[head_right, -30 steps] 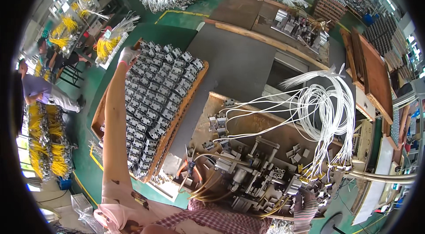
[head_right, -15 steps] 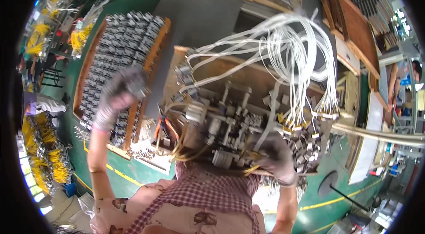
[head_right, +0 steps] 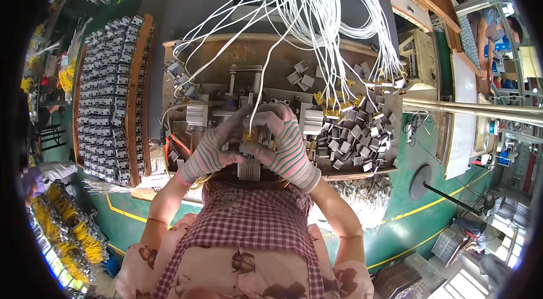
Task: Assembling electrical components by inserting wires into connectors using an industrial assembly machine.
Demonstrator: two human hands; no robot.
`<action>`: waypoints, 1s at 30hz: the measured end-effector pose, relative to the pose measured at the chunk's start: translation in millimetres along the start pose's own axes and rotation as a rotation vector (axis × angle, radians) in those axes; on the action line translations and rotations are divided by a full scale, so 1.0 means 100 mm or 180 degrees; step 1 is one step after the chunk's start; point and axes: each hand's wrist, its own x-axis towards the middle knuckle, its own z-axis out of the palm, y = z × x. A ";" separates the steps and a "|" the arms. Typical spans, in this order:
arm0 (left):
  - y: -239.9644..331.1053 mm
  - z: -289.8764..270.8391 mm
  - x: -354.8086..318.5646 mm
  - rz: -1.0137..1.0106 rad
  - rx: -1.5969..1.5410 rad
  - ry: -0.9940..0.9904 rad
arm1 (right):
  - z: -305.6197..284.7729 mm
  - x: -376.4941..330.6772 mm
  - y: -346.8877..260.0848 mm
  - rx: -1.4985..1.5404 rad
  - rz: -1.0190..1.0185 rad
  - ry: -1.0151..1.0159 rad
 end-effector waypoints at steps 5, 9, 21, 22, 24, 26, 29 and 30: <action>-0.04 0.02 -0.04 0.0605 0.0991 0.0251 | -0.08 -0.02 -0.01 0.0052 0.0172 -0.0025; 0.05 0.03 -0.03 0.0348 0.0393 0.0361 | -0.04 -0.01 -0.03 0.0168 0.0220 -0.0111; -0.08 0.16 -0.18 0.0298 0.0066 0.0763 | 0.03 0.08 0.10 0.0706 0.0081 -0.0272; -0.12 0.20 -0.19 0.0298 0.0064 0.0769 | 0.02 0.07 0.13 0.0863 0.0042 -0.0555; -0.16 0.27 -0.17 0.0101 -0.1192 0.1170 | -0.02 -0.01 0.00 0.0658 0.0296 -0.0680; -0.19 0.33 -0.12 -0.0026 -0.1373 0.1286 | -0.01 -0.03 -0.06 0.0104 0.0381 -0.0832; -0.40 0.39 -0.04 0.0019 -0.1121 0.1550 | 0.06 -0.09 0.14 -0.0354 0.0403 -0.0797; -0.39 0.38 -0.02 0.0028 -0.0831 0.1558 | 0.05 -0.07 0.19 -0.0488 0.0513 -0.0958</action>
